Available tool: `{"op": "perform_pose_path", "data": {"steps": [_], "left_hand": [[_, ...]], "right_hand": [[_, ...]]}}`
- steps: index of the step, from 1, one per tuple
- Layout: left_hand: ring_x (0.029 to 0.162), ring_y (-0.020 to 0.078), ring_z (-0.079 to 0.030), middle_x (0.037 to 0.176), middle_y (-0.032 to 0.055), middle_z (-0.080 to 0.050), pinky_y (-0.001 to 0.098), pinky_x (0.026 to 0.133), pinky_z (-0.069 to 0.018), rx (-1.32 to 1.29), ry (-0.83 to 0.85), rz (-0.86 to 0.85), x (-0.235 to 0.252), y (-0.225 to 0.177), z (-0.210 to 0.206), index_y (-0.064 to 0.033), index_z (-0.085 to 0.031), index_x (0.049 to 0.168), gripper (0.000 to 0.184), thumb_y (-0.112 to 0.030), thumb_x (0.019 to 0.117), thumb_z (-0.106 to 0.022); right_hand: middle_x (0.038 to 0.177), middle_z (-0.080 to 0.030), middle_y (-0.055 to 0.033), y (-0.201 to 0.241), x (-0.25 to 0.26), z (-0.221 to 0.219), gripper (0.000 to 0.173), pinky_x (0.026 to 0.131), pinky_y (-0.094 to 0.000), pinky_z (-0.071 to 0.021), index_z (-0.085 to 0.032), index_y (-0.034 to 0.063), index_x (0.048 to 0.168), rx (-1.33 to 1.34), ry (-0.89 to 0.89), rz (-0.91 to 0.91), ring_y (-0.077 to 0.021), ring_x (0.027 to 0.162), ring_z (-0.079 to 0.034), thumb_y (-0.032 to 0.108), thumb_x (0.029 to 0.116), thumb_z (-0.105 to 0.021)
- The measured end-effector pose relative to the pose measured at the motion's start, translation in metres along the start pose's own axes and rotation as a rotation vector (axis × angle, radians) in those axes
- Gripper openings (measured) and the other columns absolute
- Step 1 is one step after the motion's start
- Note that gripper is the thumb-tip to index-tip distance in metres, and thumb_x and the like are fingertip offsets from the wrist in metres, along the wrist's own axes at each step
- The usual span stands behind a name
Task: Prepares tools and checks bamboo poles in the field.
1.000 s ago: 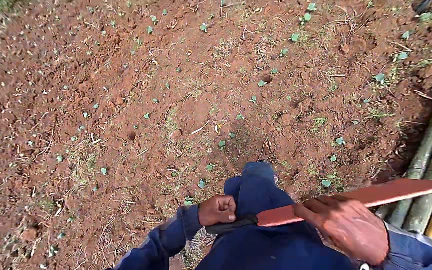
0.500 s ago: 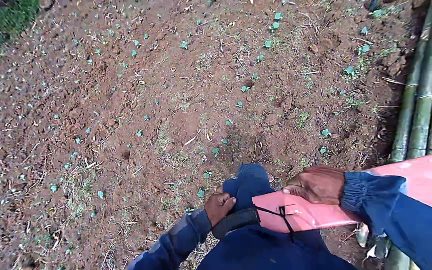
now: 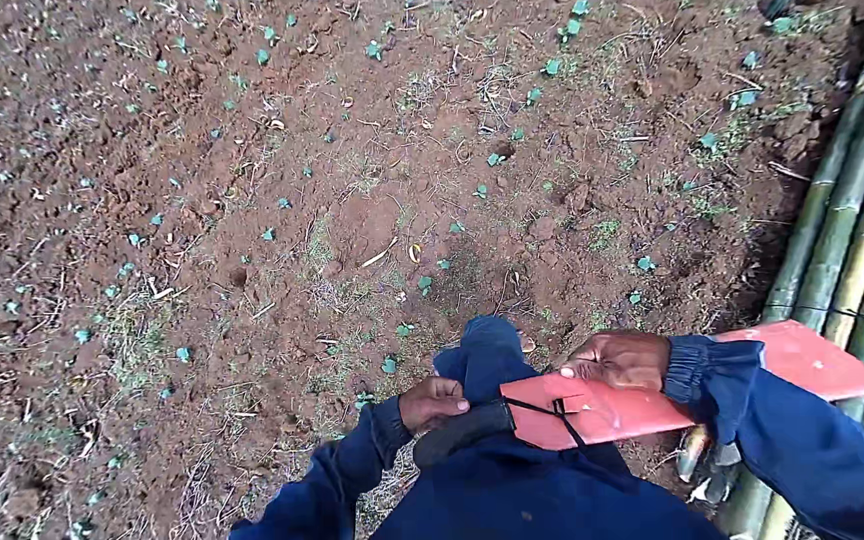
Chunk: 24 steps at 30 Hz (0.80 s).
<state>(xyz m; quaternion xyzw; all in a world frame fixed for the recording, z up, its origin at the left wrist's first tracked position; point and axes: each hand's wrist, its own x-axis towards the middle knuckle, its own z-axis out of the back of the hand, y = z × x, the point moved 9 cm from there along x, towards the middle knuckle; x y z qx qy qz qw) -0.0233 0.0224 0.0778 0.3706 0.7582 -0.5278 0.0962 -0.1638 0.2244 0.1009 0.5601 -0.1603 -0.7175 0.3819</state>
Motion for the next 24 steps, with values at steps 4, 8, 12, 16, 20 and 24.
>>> {"op": "perform_pose_path", "data": {"steps": [4, 8, 12, 16, 20, 24], "left_hand": [[0.044, -0.0007, -0.038, 0.051, -0.0118, -0.041, 0.0190, 0.045, -0.0320, 0.362, -0.110, -0.097, 0.013, -0.048, -0.005, -0.0175, -0.048, 0.067, 0.036, -0.015, 0.0859, -0.078], [0.055, 0.0022, -0.045, 0.061, -0.0054, -0.049, 0.0227, 0.053, -0.0386, 0.730, -0.128, -0.170, -0.011, -0.067, -0.011, -0.0061, -0.061, 0.080, 0.030, -0.030, 0.0891, -0.077], [0.071, -0.0003, -0.063, 0.079, -0.0070, -0.068, 0.0213, 0.067, -0.0532, 0.441, 0.012, -0.172, -0.031, -0.046, 0.016, -0.0058, -0.068, 0.105, 0.031, -0.033, 0.0920, -0.074], [0.057, -0.0005, -0.054, 0.066, -0.0091, -0.059, 0.0205, 0.057, -0.0465, 0.401, -0.228, -0.260, -0.041, -0.043, 0.020, -0.0056, -0.063, 0.104, 0.017, -0.020, 0.0960, -0.067], [0.046, 0.0083, -0.050, 0.057, 0.0015, -0.054, 0.0267, 0.047, -0.0462, 0.961, -0.499, -0.529, -0.052, -0.070, -0.006, 0.0028, -0.069, 0.108, 0.034, -0.029, 0.0975, -0.062], [0.054, 0.0145, -0.067, 0.070, 0.0052, -0.071, 0.0340, 0.050, -0.0567, 1.400, -0.578, -0.744, -0.066, -0.081, -0.026, -0.0044, -0.073, 0.099, 0.033, -0.033, 0.0977, -0.058]], "right_hand": [[0.078, -0.062, -0.0169, 0.021, 0.005, 0.000, 0.054, 0.074, -0.0545, -0.0468, -0.069, -0.0020, 0.093, 0.019, 0.081, -0.022, -0.0304, 0.077, -0.062, 0.044, 0.1086, -0.046], [0.069, -0.057, -0.0096, -0.005, 0.026, -0.034, 0.052, 0.067, -0.0455, -0.0449, -0.067, -0.0008, 0.085, 0.227, 0.033, 0.028, -0.0203, 0.066, -0.055, 0.041, 0.1086, -0.047], [0.082, -0.065, -0.0179, 0.004, 0.028, -0.041, 0.057, 0.078, -0.0578, -0.0487, -0.068, 0.0002, 0.092, 0.120, -0.043, -0.004, -0.0333, 0.082, -0.064, 0.048, 0.1088, -0.041], [0.094, -0.072, -0.0187, 0.040, -0.024, -0.010, 0.064, 0.083, -0.0626, -0.0522, -0.067, 0.0101, 0.110, -0.259, -0.134, -0.166, -0.0413, 0.097, -0.070, 0.066, 0.1025, -0.038], [0.078, -0.068, -0.0163, 0.060, -0.070, -0.008, 0.075, 0.073, -0.0601, -0.0528, -0.066, 0.0102, 0.103, -0.358, -0.284, -0.211, -0.0414, 0.081, -0.070, 0.081, 0.0884, -0.047], [0.078, -0.070, -0.0147, 0.046, -0.067, -0.030, 0.077, 0.073, -0.0596, -0.0541, -0.067, 0.0134, 0.102, -0.264, -0.250, -0.283, -0.0390, 0.083, -0.071, 0.086, 0.0853, -0.046]]}}
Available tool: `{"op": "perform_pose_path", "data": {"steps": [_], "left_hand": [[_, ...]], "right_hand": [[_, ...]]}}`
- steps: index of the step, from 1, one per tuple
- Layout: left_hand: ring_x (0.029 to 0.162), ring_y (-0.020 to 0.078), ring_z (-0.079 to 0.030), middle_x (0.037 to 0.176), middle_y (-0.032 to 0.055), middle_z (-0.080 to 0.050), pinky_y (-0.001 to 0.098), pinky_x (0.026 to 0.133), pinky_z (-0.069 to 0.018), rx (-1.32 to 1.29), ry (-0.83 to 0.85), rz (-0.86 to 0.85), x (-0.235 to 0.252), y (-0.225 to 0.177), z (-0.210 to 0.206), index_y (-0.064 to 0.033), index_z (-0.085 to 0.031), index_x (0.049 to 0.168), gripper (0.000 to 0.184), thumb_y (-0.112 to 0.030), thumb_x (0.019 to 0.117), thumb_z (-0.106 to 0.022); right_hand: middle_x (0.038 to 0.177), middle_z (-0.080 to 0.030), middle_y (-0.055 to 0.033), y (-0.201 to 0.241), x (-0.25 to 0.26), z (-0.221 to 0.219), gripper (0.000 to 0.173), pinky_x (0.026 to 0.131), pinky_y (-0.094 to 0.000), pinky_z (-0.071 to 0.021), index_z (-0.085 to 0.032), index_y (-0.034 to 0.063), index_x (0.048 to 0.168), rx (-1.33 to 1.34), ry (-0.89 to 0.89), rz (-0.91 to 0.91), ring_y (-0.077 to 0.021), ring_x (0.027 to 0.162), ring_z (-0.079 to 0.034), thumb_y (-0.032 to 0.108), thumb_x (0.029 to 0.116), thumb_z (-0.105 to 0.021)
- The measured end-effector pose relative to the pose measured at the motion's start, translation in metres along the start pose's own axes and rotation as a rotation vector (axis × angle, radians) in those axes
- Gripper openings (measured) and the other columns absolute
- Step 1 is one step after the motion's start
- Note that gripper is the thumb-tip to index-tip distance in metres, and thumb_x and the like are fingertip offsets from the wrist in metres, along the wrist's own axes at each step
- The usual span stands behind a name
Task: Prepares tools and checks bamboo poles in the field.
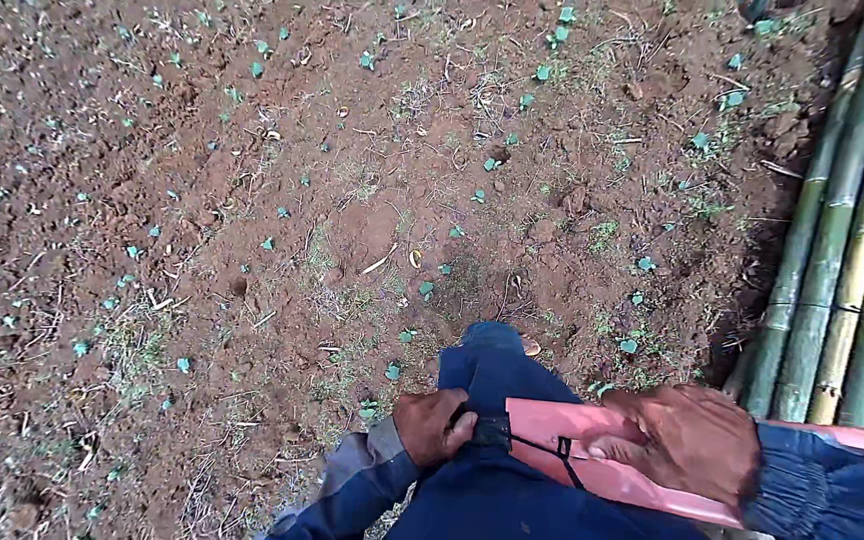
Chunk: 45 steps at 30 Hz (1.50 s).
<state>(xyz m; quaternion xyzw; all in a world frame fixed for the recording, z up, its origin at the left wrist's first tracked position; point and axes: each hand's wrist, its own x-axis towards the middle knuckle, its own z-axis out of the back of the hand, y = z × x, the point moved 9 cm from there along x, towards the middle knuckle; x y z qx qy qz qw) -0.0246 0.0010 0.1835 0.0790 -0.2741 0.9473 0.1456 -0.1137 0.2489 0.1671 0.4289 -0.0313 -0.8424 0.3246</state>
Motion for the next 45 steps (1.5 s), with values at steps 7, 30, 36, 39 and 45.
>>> {"op": "perform_pose_path", "data": {"steps": [7, 30, 36, 39, 45], "left_hand": [[0.068, 0.0024, -0.064, 0.079, -0.0037, -0.069, 0.0208, 0.062, -0.0530, -1.318, 0.733, 0.363, -0.012, 0.043, -0.027, -0.0074, -0.066, 0.102, 0.029, -0.035, 0.0960, -0.069], [0.049, 0.0180, -0.065, 0.065, 0.0057, -0.069, 0.0393, 0.047, -0.0562, 0.039, -0.007, 0.299, -0.012, -0.005, -0.005, -0.0007, -0.070, 0.118, 0.040, -0.033, 0.0956, -0.065], [0.088, 0.0143, -0.072, 0.102, 0.0060, -0.073, 0.0339, 0.082, -0.0614, -0.850, 0.589, 0.670, -0.017, 0.022, 0.007, -0.0049, -0.056, 0.138, 0.052, -0.018, 0.0914, -0.076], [0.083, 0.0087, -0.072, 0.115, 0.0063, -0.075, 0.0220, 0.059, -0.0559, -1.300, 0.705, 0.551, -0.037, 0.043, 0.007, -0.0104, -0.059, 0.135, 0.051, -0.032, 0.0924, -0.076], [0.097, 0.0125, -0.072, 0.121, 0.0086, -0.072, 0.0278, 0.075, -0.0602, -1.140, 0.716, 0.513, -0.031, 0.033, 0.028, -0.0064, -0.061, 0.133, 0.042, -0.010, 0.0924, -0.071]], "right_hand": [[0.074, -0.069, -0.0182, -0.005, 0.006, -0.006, 0.080, 0.064, -0.0645, -0.0528, -0.068, 0.0124, 0.100, 0.045, -0.026, 0.105, -0.0432, 0.075, -0.071, 0.088, 0.0810, -0.051], [0.079, -0.070, -0.0145, -0.056, -0.003, -0.032, 0.068, 0.070, -0.0616, -0.0542, -0.069, 0.0131, 0.102, 0.162, 0.115, 0.074, -0.0372, 0.080, -0.071, 0.075, 0.0956, -0.042], [0.076, -0.067, -0.0112, -0.062, 0.017, -0.047, 0.064, 0.069, -0.0588, -0.0520, -0.069, 0.0118, 0.095, 0.326, 0.146, 0.119, -0.0313, 0.077, -0.068, 0.072, 0.0957, -0.047], [0.077, -0.067, -0.0116, -0.046, 0.021, -0.023, 0.061, 0.070, -0.0583, -0.0523, -0.068, 0.0128, 0.095, 0.230, 0.139, 0.141, -0.0327, 0.079, -0.069, 0.070, 0.0964, -0.048], [0.078, -0.067, -0.0112, -0.039, 0.019, -0.023, 0.060, 0.071, -0.0581, -0.0533, -0.067, 0.0140, 0.097, 0.208, 0.129, 0.138, -0.0327, 0.080, -0.069, 0.070, 0.0980, -0.046]]}}
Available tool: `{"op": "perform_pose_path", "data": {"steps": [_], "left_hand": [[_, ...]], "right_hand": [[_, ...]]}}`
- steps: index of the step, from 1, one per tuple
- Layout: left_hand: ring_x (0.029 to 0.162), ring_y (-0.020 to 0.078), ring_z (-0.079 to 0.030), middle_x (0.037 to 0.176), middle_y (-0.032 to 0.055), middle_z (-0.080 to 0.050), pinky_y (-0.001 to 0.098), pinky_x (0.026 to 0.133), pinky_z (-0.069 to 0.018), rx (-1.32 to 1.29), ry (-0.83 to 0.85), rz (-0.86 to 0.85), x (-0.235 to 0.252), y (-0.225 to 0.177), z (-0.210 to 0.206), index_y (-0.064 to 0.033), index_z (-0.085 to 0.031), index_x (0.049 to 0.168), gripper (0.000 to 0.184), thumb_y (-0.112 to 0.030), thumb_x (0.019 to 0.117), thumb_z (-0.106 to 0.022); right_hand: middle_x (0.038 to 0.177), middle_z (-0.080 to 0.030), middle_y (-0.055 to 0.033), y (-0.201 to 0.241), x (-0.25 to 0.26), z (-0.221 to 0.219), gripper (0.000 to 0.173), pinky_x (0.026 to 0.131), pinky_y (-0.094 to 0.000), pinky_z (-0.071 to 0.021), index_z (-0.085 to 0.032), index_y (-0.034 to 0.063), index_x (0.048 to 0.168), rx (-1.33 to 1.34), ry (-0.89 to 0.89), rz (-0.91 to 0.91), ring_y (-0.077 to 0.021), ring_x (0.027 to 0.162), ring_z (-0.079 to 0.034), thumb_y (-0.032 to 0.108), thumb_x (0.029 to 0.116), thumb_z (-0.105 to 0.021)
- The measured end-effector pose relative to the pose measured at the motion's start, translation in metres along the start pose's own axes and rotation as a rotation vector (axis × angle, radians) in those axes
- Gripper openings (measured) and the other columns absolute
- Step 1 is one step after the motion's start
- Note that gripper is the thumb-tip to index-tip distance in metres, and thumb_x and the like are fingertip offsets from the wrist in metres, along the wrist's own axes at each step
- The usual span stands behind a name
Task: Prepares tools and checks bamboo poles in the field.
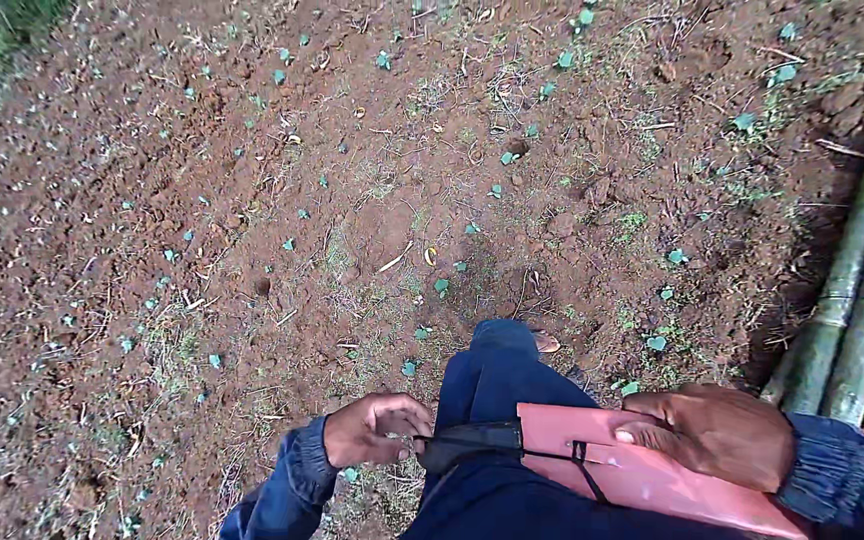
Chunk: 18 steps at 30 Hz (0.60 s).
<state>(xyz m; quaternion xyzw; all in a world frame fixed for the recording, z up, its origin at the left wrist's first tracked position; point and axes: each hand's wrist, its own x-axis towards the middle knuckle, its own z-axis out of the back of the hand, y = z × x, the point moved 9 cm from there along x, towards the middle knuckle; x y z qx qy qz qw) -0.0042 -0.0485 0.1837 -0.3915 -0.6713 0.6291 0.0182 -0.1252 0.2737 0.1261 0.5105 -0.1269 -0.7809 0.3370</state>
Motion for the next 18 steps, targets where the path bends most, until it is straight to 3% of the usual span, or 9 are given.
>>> {"op": "perform_pose_path", "data": {"steps": [2, 5, 7, 8, 10, 12, 15, 18], "left_hand": [[0.100, 0.0147, -0.072, 0.112, 0.0099, -0.073, 0.0334, 0.087, -0.0601, 0.368, -0.194, 0.071, 0.006, -0.022, -0.010, 0.0000, -0.065, 0.126, 0.036, -0.002, 0.0907, -0.070], [0.095, 0.0232, -0.074, 0.106, 0.0117, -0.074, 0.0453, 0.086, -0.0614, 0.861, -0.329, 0.014, 0.013, -0.043, -0.028, -0.0043, -0.070, 0.120, 0.031, -0.004, 0.0898, -0.071], [0.092, 0.0259, -0.073, 0.109, 0.0132, -0.072, 0.0472, 0.080, -0.0621, 0.915, -0.269, 0.032, 0.008, -0.041, -0.035, -0.0075, -0.069, 0.123, 0.036, -0.006, 0.0876, -0.072], [0.094, 0.0261, -0.071, 0.113, 0.0144, -0.070, 0.0454, 0.082, -0.0614, 0.869, -0.194, 0.072, 0.007, -0.037, -0.035, -0.0071, -0.067, 0.127, 0.043, -0.005, 0.0849, -0.074], [0.099, 0.0293, -0.069, 0.118, 0.0187, -0.066, 0.0455, 0.088, -0.0593, 0.833, -0.110, 0.219, 0.010, -0.032, -0.035, -0.0024, -0.059, 0.135, 0.057, -0.006, 0.0825, -0.079], [0.101, 0.0352, -0.069, 0.123, 0.0216, -0.064, 0.0520, 0.088, -0.0588, 0.929, -0.144, 0.415, 0.014, -0.030, -0.037, -0.0031, -0.053, 0.143, 0.065, -0.010, 0.0849, -0.080], [0.095, 0.0368, -0.073, 0.116, 0.0205, -0.069, 0.0569, 0.080, -0.0605, 1.062, -0.284, 0.420, 0.017, -0.044, -0.042, -0.0041, -0.058, 0.139, 0.060, -0.008, 0.0836, -0.080], [0.090, 0.0354, -0.074, 0.111, 0.0160, -0.072, 0.0588, 0.074, -0.0608, 1.140, -0.337, 0.417, 0.013, -0.052, -0.048, -0.0080, -0.065, 0.131, 0.050, -0.009, 0.0834, -0.080]], "right_hand": [[0.082, -0.067, -0.0132, -0.013, 0.013, -0.025, 0.056, 0.076, -0.0580, -0.0510, -0.069, 0.0088, 0.099, 0.206, 0.073, 0.047, -0.0315, 0.082, -0.067, 0.061, 0.1015, -0.049], [0.082, -0.067, -0.0117, -0.023, 0.024, -0.040, 0.055, 0.077, -0.0551, -0.0513, -0.071, 0.0079, 0.097, 0.378, 0.074, 0.083, -0.0271, 0.082, -0.066, 0.059, 0.1006, -0.051], [0.078, -0.065, -0.0099, -0.018, 0.018, -0.031, 0.056, 0.072, -0.0543, -0.0504, -0.069, 0.0099, 0.095, 0.324, 0.009, 0.082, -0.0267, 0.078, -0.065, 0.063, 0.0989, -0.051], [0.078, -0.065, -0.0103, -0.014, 0.013, -0.022, 0.057, 0.071, -0.0558, -0.0505, -0.069, 0.0106, 0.096, 0.269, -0.021, 0.066, -0.0285, 0.078, -0.066, 0.065, 0.0980, -0.051], [0.080, -0.067, -0.0121, -0.006, 0.005, -0.006, 0.058, 0.071, -0.0588, -0.0515, -0.069, 0.0123, 0.099, 0.152, -0.044, 0.023, -0.0326, 0.080, -0.068, 0.068, 0.0971, -0.051], [0.085, -0.068, -0.0154, -0.001, 0.008, -0.007, 0.059, 0.076, -0.0607, -0.0508, -0.068, 0.0098, 0.102, 0.122, 0.015, 0.016, -0.0360, 0.087, -0.068, 0.065, 0.1003, -0.047], [0.088, -0.067, -0.0178, -0.008, 0.020, -0.029, 0.060, 0.081, -0.0603, -0.0493, -0.068, 0.0049, 0.103, 0.232, 0.067, 0.076, -0.0359, 0.089, -0.066, 0.059, 0.1050, -0.043], [0.082, -0.065, -0.0150, -0.014, 0.033, -0.034, 0.059, 0.077, -0.0579, -0.0489, -0.067, 0.0054, 0.096, 0.275, 0.036, 0.104, -0.0328, 0.083, -0.065, 0.059, 0.1044, -0.044]]}}
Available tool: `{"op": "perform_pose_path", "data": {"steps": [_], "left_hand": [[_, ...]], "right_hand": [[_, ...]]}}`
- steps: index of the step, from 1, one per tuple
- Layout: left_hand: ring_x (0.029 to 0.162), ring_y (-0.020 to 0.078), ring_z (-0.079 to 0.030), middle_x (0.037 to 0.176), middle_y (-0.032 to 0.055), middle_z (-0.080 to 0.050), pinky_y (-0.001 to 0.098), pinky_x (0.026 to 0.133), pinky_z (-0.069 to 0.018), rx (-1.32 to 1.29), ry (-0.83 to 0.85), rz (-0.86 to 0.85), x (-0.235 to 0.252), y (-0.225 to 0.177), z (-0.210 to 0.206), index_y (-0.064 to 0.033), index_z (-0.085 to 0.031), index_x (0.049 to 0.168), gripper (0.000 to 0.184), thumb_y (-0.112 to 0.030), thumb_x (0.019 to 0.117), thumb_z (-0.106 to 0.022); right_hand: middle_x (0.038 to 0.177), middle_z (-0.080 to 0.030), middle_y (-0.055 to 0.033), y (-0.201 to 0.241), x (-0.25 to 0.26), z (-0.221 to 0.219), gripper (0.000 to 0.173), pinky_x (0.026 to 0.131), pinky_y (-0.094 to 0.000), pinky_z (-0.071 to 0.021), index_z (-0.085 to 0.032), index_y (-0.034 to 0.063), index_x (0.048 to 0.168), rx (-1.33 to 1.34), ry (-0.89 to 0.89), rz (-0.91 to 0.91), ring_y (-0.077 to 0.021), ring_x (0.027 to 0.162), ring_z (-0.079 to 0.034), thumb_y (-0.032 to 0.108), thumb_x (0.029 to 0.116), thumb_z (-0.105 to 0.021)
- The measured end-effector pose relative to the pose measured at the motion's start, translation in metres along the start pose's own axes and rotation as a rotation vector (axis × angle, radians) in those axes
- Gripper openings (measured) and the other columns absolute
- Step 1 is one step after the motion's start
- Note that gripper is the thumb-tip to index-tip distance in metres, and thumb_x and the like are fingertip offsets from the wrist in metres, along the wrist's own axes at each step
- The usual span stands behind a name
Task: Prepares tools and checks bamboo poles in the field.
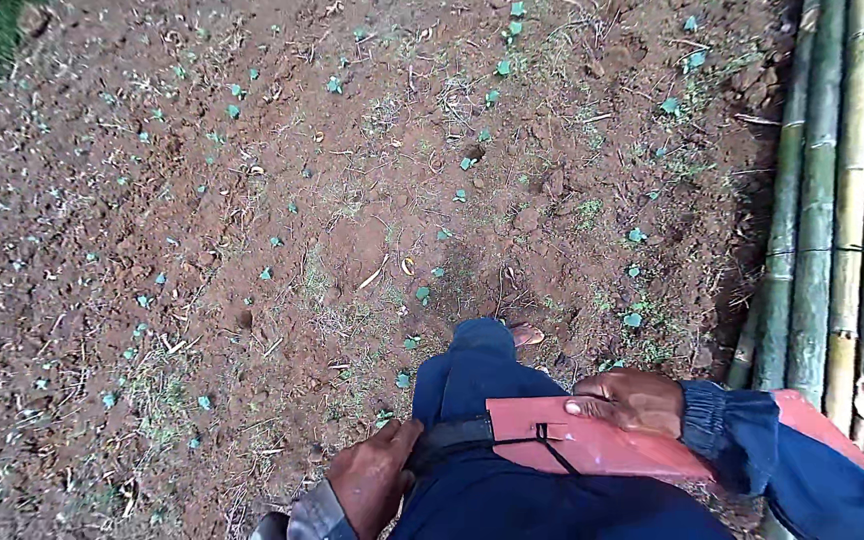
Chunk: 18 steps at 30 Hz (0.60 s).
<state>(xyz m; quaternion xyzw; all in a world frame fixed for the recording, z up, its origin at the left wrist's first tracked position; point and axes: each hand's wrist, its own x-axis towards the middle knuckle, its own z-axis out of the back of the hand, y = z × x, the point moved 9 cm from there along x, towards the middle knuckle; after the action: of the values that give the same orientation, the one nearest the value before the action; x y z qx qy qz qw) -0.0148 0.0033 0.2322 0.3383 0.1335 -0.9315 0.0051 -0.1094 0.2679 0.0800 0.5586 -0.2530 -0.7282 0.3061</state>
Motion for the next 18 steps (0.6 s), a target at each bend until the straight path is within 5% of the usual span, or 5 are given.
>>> {"op": "perform_pose_path", "data": {"steps": [3, 8, 11, 13, 18], "left_hand": [[0.090, 0.0307, -0.074, 0.107, 0.0138, -0.074, 0.0542, 0.078, -0.0615, -0.085, -0.017, -0.083, 0.000, 0.006, 0.003, -0.0060, -0.069, 0.123, 0.043, -0.010, 0.0824, -0.081], [0.082, 0.0182, -0.066, 0.098, 0.0159, -0.069, 0.0321, 0.074, -0.0569, -0.453, 0.015, -0.446, 0.015, 0.022, 0.005, 0.0018, -0.069, 0.111, 0.037, -0.014, 0.0818, -0.085], [0.087, 0.0226, -0.068, 0.100, 0.0170, -0.070, 0.0392, 0.082, -0.0577, -0.409, 0.124, -0.355, 0.023, 0.023, 0.001, 0.0030, -0.066, 0.116, 0.045, -0.015, 0.0808, -0.087], [0.092, 0.0311, -0.070, 0.105, 0.0203, -0.070, 0.0495, 0.085, -0.0580, -0.293, 0.132, -0.279, 0.019, 0.021, -0.002, 0.0037, -0.063, 0.121, 0.048, -0.013, 0.0819, -0.085], [0.088, 0.0313, -0.074, 0.106, 0.0157, -0.073, 0.0537, 0.076, -0.0615, -0.123, -0.115, -0.227, 0.011, 0.018, -0.012, -0.0030, -0.068, 0.123, 0.043, -0.015, 0.0850, -0.082]], "right_hand": [[0.081, -0.064, -0.0147, -0.001, 0.006, -0.001, 0.057, 0.077, -0.0564, -0.0488, -0.068, 0.0046, 0.095, 0.032, 0.027, 0.001, -0.0313, 0.082, -0.065, 0.057, 0.1039, -0.047], [0.086, -0.068, -0.0117, -0.014, 0.027, -0.023, 0.048, 0.079, -0.0459, -0.0508, -0.071, 0.0029, 0.102, 0.273, 0.170, 0.022, -0.0215, 0.081, -0.065, 0.045, 0.1069, -0.048], [0.082, -0.068, -0.0072, -0.017, 0.038, -0.016, 0.045, 0.076, -0.0426, -0.0524, -0.071, 0.0060, 0.097, 0.265, 0.163, 0.054, -0.0171, 0.077, -0.065, 0.047, 0.1033, -0.054], [0.081, -0.066, -0.0105, -0.004, 0.029, 0.006, 0.047, 0.075, -0.0505, -0.0506, -0.071, 0.0063, 0.095, 0.111, 0.072, 0.038, -0.0242, 0.078, -0.064, 0.051, 0.1005, -0.058], [0.083, -0.070, -0.0161, 0.024, -0.038, 0.022, 0.064, 0.075, -0.0617, -0.0536, -0.066, 0.0105, 0.102, -0.303, -0.053, -0.137, -0.0389, 0.087, -0.071, 0.072, 0.0959, -0.048]]}}
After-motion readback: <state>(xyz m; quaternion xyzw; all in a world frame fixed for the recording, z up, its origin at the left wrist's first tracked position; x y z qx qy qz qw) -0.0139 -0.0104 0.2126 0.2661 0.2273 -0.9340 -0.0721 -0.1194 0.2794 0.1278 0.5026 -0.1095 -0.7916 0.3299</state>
